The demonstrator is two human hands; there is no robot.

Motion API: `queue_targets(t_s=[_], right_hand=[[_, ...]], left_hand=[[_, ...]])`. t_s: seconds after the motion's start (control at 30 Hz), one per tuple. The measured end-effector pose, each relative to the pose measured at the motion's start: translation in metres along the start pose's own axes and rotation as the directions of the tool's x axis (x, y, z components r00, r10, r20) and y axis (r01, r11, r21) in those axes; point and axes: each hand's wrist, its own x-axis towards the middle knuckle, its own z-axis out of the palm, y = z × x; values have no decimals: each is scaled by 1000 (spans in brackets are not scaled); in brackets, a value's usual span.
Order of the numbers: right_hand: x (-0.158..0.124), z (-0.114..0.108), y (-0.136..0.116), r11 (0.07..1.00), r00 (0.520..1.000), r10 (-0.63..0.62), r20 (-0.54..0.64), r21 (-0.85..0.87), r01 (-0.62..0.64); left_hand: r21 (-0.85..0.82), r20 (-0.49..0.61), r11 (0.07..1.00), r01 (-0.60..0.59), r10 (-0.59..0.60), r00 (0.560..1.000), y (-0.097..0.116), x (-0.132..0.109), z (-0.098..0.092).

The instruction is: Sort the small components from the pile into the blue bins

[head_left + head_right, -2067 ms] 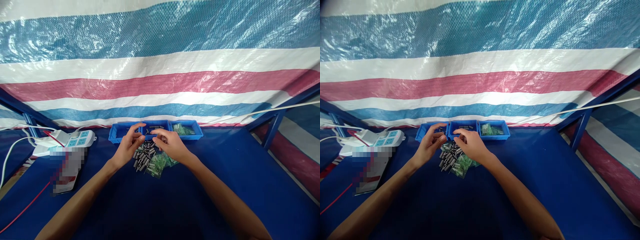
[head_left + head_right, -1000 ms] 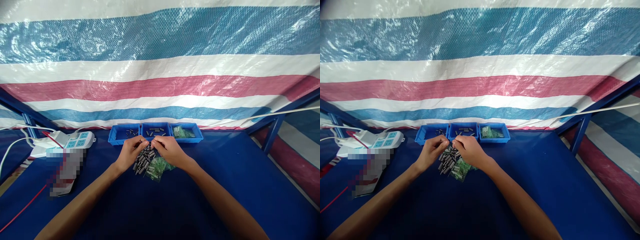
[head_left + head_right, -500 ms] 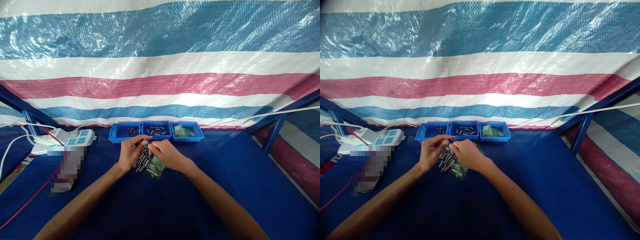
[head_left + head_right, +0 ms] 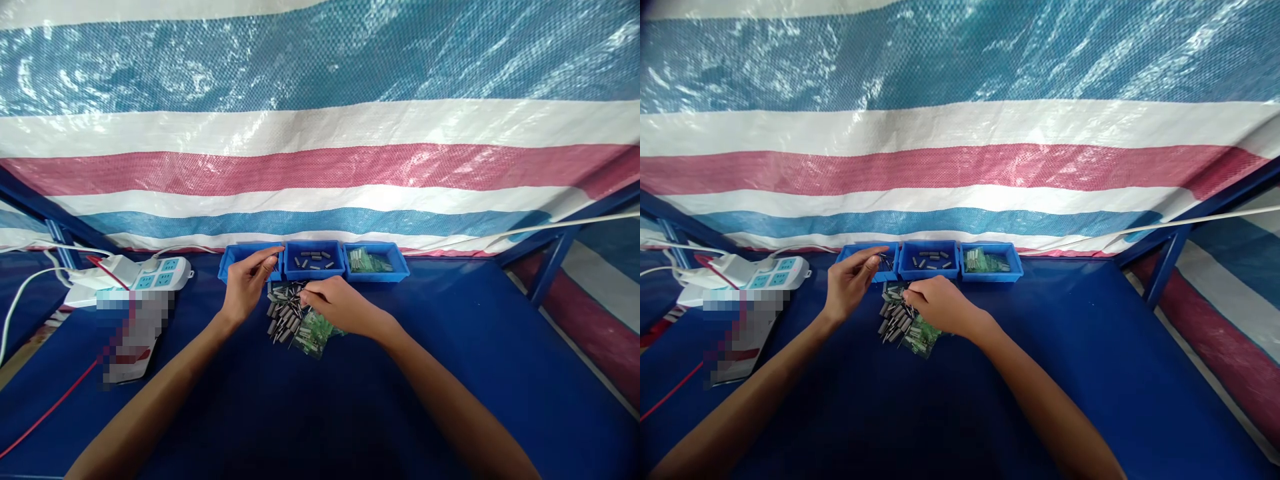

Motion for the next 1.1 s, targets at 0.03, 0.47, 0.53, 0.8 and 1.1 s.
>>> queue_targets(t_s=[0.03,0.47,0.53,0.8,1.1], right_hand=[[0,-1,3,1000,1000,10,-4,1,-10],[8,16,36,940,989,106,102,-335,-66],[10,22,39,920,985,118,122,-387,-63],[14,34,44,860,974,187,129,-500,-99],[17,41,31,815,943,326,74,-528,-240]], left_hand=[[50,-12,998,-27,28,1000,-2,1,-1],[484,150,840,-246,197,969,-30,21,-18],[555,145,797,-238,189,971,-32,22,-18],[540,91,813,-219,202,975,-25,21,-17],[418,152,881,-222,173,973,-16,17,-14]])
